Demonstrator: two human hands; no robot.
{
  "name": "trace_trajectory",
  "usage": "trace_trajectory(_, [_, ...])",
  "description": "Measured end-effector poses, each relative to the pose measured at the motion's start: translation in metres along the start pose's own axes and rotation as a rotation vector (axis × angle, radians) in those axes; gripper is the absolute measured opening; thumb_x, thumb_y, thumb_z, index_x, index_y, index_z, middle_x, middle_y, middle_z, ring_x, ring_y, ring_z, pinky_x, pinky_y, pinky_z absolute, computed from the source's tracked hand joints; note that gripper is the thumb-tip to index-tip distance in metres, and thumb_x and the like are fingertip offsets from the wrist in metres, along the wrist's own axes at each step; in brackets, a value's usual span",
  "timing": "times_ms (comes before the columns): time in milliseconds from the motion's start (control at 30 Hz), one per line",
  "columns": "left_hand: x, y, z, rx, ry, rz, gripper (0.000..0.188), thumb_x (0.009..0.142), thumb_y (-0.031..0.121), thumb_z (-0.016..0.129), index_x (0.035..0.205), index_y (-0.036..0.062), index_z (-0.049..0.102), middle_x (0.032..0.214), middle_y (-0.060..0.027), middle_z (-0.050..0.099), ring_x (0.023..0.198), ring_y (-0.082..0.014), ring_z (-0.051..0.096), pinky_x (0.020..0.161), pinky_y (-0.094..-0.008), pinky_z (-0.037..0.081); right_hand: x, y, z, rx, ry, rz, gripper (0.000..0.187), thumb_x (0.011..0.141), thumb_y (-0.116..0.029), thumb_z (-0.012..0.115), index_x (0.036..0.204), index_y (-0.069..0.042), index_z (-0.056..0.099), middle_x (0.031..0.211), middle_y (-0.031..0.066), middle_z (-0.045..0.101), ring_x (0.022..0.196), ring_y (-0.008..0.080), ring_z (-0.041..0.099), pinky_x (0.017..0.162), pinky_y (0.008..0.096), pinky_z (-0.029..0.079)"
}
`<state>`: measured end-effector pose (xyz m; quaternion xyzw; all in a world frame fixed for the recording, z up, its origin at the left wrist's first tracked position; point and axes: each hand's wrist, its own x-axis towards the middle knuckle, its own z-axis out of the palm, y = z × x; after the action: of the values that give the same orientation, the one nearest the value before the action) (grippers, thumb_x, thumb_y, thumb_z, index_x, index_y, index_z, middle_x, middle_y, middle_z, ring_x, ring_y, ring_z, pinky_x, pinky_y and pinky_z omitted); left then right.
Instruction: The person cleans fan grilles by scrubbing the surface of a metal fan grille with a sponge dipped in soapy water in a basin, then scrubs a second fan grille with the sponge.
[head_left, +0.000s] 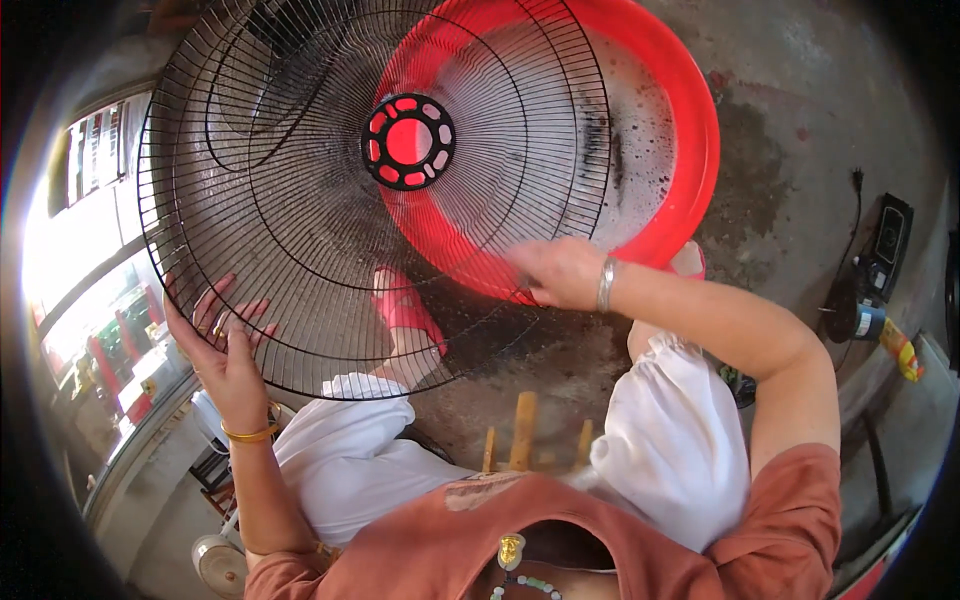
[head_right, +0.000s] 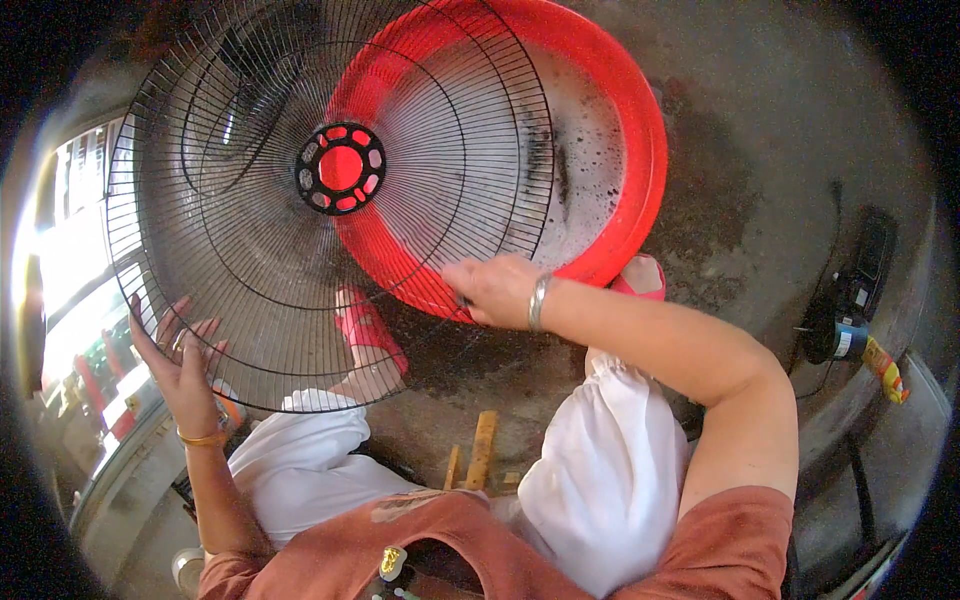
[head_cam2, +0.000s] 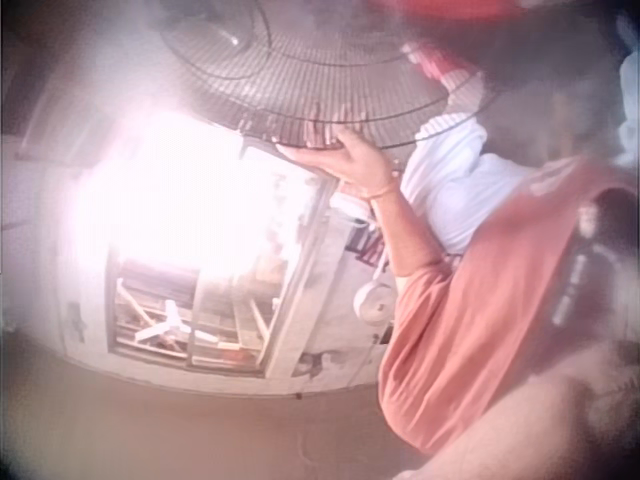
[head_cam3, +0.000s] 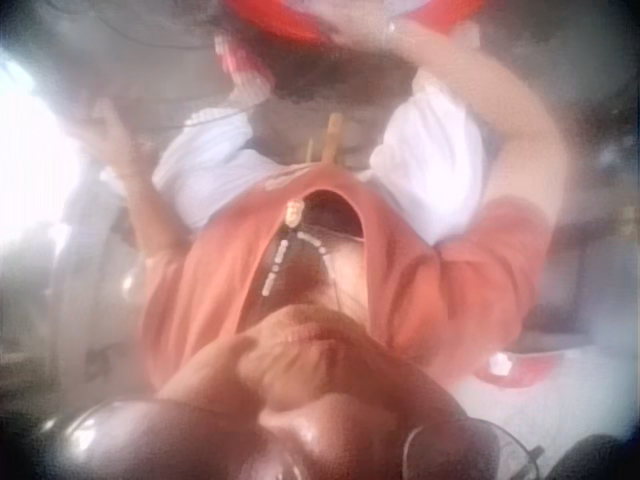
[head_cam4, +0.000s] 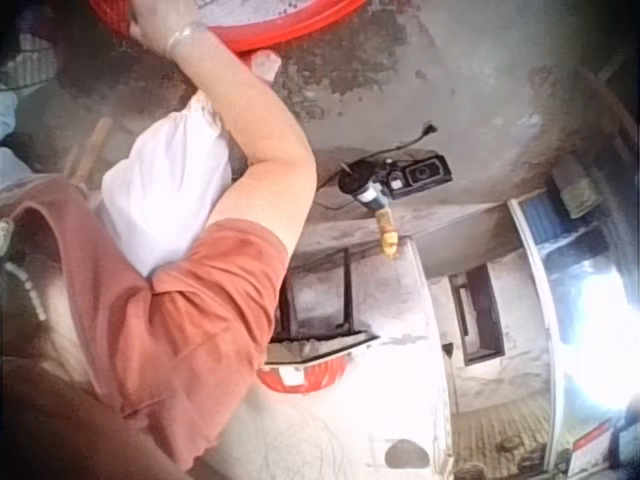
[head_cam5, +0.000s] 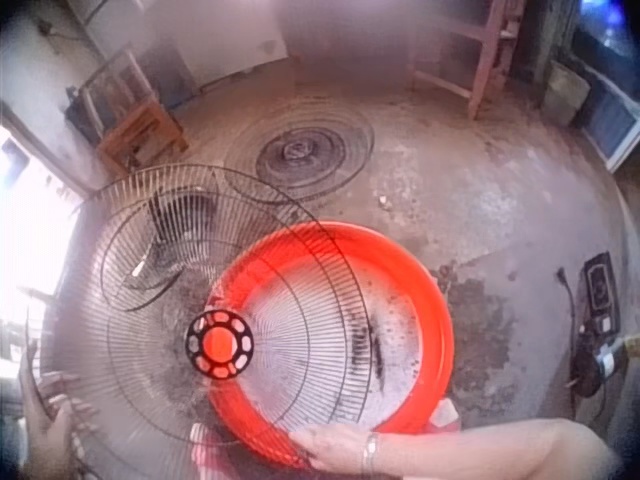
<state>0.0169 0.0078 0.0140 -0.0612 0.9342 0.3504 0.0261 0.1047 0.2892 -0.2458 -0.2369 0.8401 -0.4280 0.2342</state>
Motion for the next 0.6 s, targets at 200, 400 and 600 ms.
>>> trace_trajectory(200, [0.0, 0.003, -0.001, -0.011, -0.008, -0.023, 0.071, 0.092, -0.002, 0.042, 0.152, 0.0188, 0.009, 0.13, -0.0183, 0.048, 0.096, -0.0226, 0.063, 0.071, -0.0321, 0.056, 0.027, 0.082, -0.06, -0.287, 0.158, 0.14, 0.022, 0.081, -0.016, 0.055, 0.102, -0.014, 0.051, 0.1, 0.0094, 0.062, 0.084, 0.0309, 0.065, 0.068, 0.0452, 0.053])
trace_trajectory(400, [0.003, 0.001, 0.003, 0.02, -0.04, -0.014, 0.071, 0.092, -0.001, 0.044, 0.151, 0.0177, 0.01, 0.13, -0.018, 0.049, 0.095, -0.0222, 0.064, 0.069, -0.0313, 0.056, 0.043, 0.089, -0.107, -0.438, 0.46, 0.478, 0.028, 0.083, -0.021, 0.06, 0.109, -0.014, 0.05, 0.095, 0.013, 0.062, 0.082, 0.0363, 0.064, 0.07, 0.0473, 0.052])
trace_trajectory(600, [0.004, 0.0, 0.003, 0.033, -0.027, 0.012, 0.071, 0.091, -0.002, 0.044, 0.151, 0.0171, 0.01, 0.128, -0.0185, 0.051, 0.092, -0.0222, 0.065, 0.068, -0.0304, 0.056, 0.061, 0.064, -0.076, 0.065, 0.73, 0.056, 0.033, 0.081, -0.022, 0.066, 0.107, -0.008, 0.051, 0.106, 0.0128, 0.058, 0.099, 0.0336, 0.058, 0.083, 0.0411, 0.049])
